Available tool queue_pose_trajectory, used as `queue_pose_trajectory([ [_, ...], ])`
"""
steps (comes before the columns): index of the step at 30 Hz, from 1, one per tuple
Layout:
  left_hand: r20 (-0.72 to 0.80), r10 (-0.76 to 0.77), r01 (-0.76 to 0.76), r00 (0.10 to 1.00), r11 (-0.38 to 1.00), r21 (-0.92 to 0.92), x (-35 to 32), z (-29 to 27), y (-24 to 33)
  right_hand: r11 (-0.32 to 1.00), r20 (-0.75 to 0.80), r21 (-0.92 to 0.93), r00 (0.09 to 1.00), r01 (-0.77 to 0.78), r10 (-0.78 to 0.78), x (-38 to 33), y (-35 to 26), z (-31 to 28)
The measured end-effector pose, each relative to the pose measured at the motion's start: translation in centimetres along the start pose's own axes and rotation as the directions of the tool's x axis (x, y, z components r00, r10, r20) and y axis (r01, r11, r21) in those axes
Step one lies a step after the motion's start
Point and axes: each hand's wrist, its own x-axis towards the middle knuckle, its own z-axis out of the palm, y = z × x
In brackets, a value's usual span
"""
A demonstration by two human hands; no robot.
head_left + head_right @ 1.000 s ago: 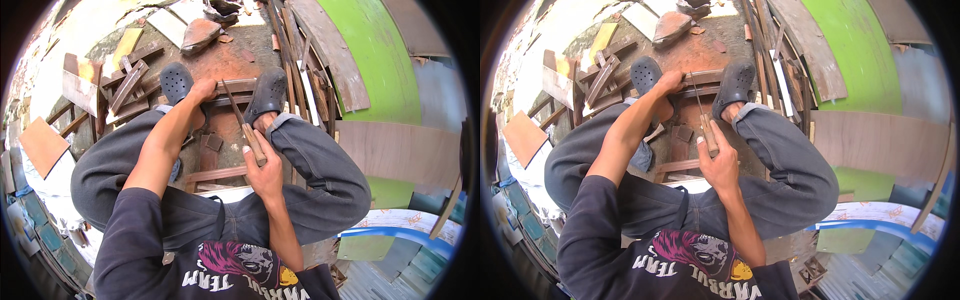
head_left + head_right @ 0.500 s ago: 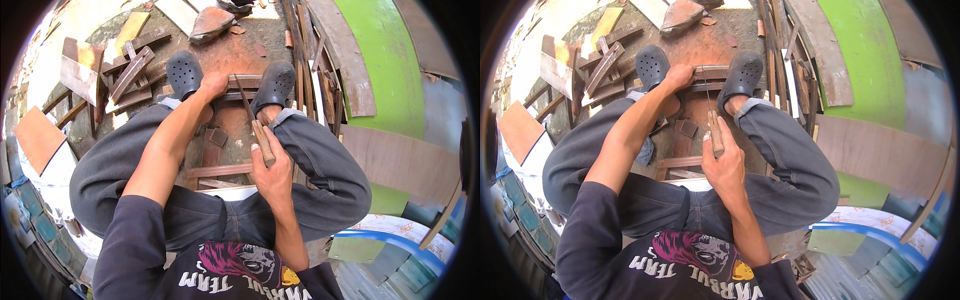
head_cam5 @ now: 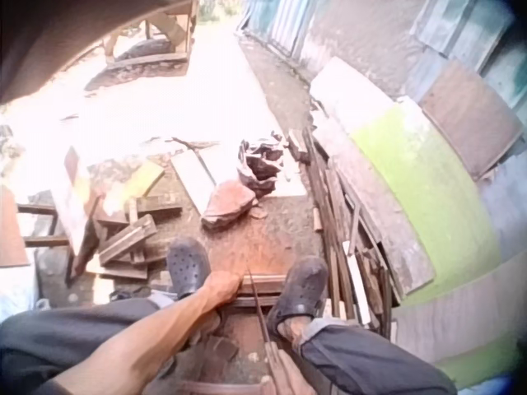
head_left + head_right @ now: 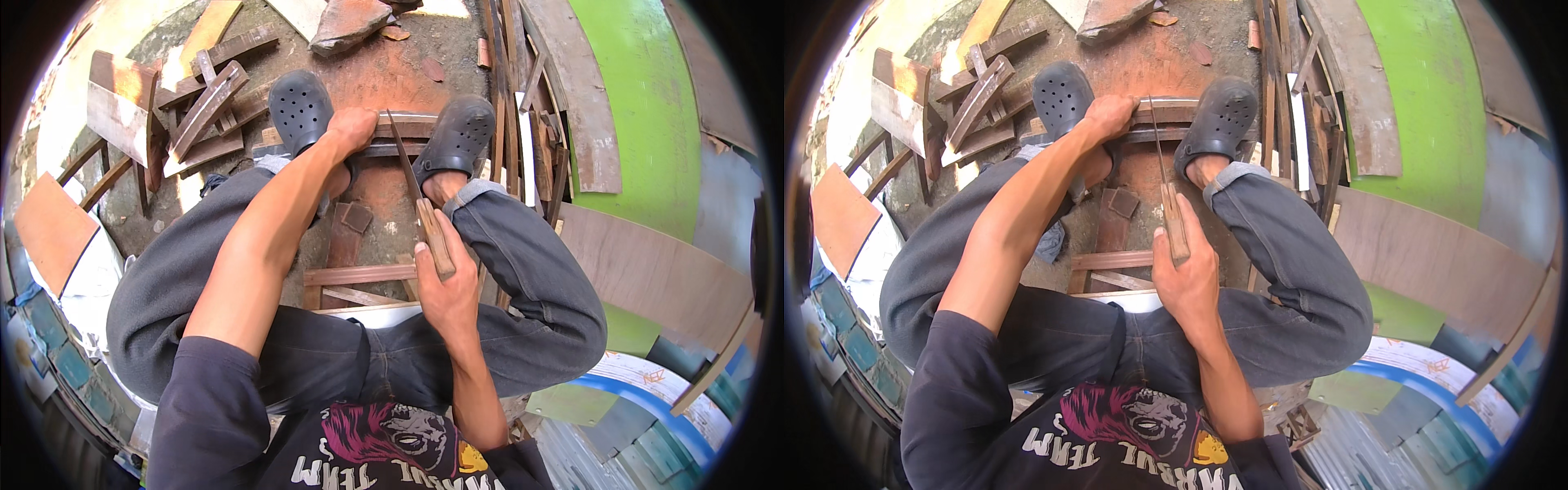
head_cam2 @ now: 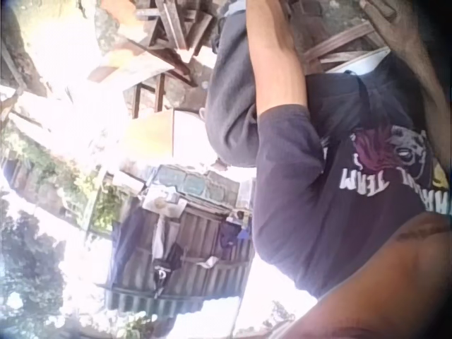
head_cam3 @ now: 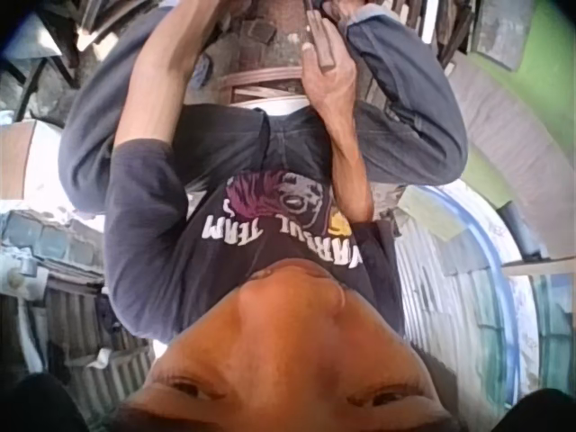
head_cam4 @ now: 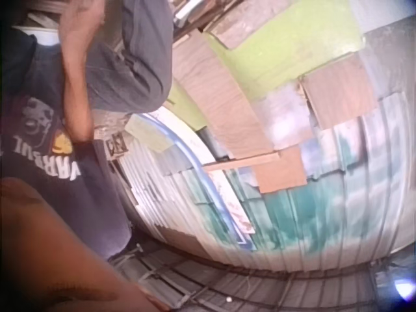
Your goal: The person sits on the ground and uses a hand saw to cut a small piece of wood. They hold the wood with one hand and saw with the other, then inspect the cut piece and place it aside.
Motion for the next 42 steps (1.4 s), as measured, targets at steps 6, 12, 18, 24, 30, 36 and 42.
queue_pose_trajectory([
  [6,0.056,0.028,-0.029,0.998,0.999,0.021,1.0,-2.9,1.5,0.994,-0.12,-0.009,0.987,0.105,-0.105,9.2,4.8,5.7],
  [12,0.068,0.016,-0.016,0.998,1.0,0.008,0.6,-1.3,-0.2,0.999,-0.029,-0.011,0.999,0.037,-0.037,2.7,2.9,1.8],
  [18,0.055,0.014,-0.015,0.998,1.0,0.016,0.5,-1.7,0.2,0.991,-0.097,-0.01,0.986,0.132,-0.132,0.0,6.0,2.5],
  [24,0.065,0.046,-0.046,0.997,0.999,0.003,0.6,-1.9,1.4,0.992,-0.16,0.025,0.98,0.127,-0.122,8.1,7.5,6.0],
  [30,0.017,-0.008,0.007,1.0,1.0,0.011,0.3,-1.4,0.6,0.982,-0.076,-0.071,0.981,0.176,-0.181,-3.8,6.6,1.5],
  [36,0.044,0.019,-0.02,0.999,1.0,0.023,0.7,-2.7,1.4,0.977,-0.186,0.186,0.98,0.102,-0.067,8.5,8.8,8.6],
  [42,0.035,-0.016,0.016,0.999,1.0,0.003,0.1,-1.7,0.3,0.996,-0.066,0.035,0.995,0.083,-0.081,2.0,7.1,3.4],
])
